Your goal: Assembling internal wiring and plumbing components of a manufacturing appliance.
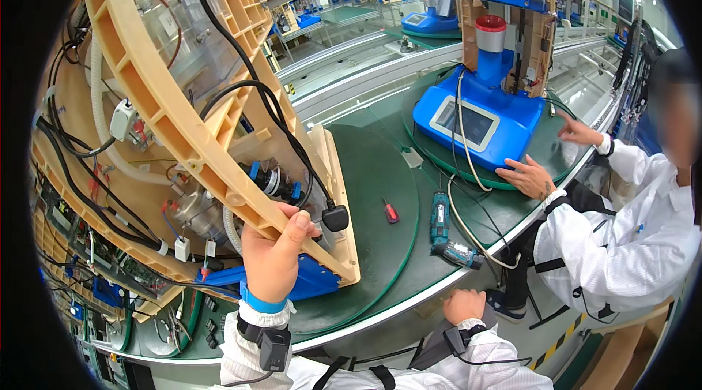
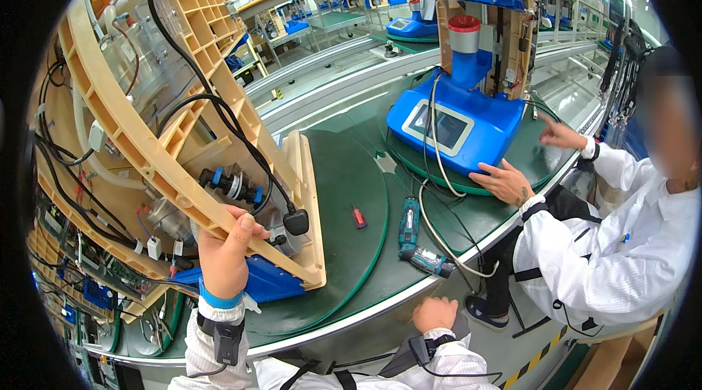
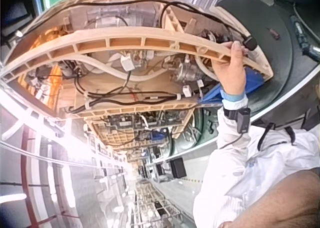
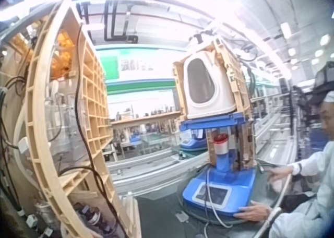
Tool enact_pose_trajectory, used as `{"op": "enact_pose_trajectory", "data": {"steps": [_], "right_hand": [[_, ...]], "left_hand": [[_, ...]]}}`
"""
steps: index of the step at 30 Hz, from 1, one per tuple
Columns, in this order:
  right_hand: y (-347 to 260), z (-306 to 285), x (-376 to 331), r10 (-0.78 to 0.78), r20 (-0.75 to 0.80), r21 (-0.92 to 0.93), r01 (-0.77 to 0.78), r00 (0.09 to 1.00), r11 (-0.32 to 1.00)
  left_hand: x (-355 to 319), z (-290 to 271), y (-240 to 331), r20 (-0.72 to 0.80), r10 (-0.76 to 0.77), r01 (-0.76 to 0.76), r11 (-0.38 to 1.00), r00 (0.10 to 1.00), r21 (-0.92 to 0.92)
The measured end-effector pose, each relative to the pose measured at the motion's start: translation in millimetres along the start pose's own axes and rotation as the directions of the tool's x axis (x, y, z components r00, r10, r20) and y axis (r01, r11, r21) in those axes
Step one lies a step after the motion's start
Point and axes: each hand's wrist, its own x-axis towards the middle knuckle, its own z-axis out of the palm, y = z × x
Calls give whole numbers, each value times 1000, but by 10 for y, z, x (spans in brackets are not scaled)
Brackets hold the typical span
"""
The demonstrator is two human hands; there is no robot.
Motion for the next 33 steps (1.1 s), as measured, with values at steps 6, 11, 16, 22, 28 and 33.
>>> {"op": "enact_pose_trajectory", "data": {"steps": [6, 11, 16, 22, 28, 33], "right_hand": [[-1, 45, 14, 1, -32, 15, -1, 999, 1000], [35, 62, 13, 8, -42, 20, -7, 999, 1000], [21, 37, 16, 20, -70, 45, -17, 997, 999], [48, 119, 27, 32, -141, 53, -25, 989, 998], [249, 200, -3, 37, -177, 36, -31, 984, 999], [424, 355, 47, 56, -176, 50, -48, 983, 998]], "left_hand": [[33, -40, -67, 10, 32, -31, 998, 999, -47], [49, -21, -61, 12, 31, -31, 999, 999, -12], [79, -48, -69, 48, 47, -47, 999, 998, -1], [70, -137, -77, 83, 21, -19, 999, 996, -27], [-15, -238, -51, 146, -16, 26, 997, 989, -67], [-80, -399, -110, 127, 21, -12, 997, 992, -75]]}}
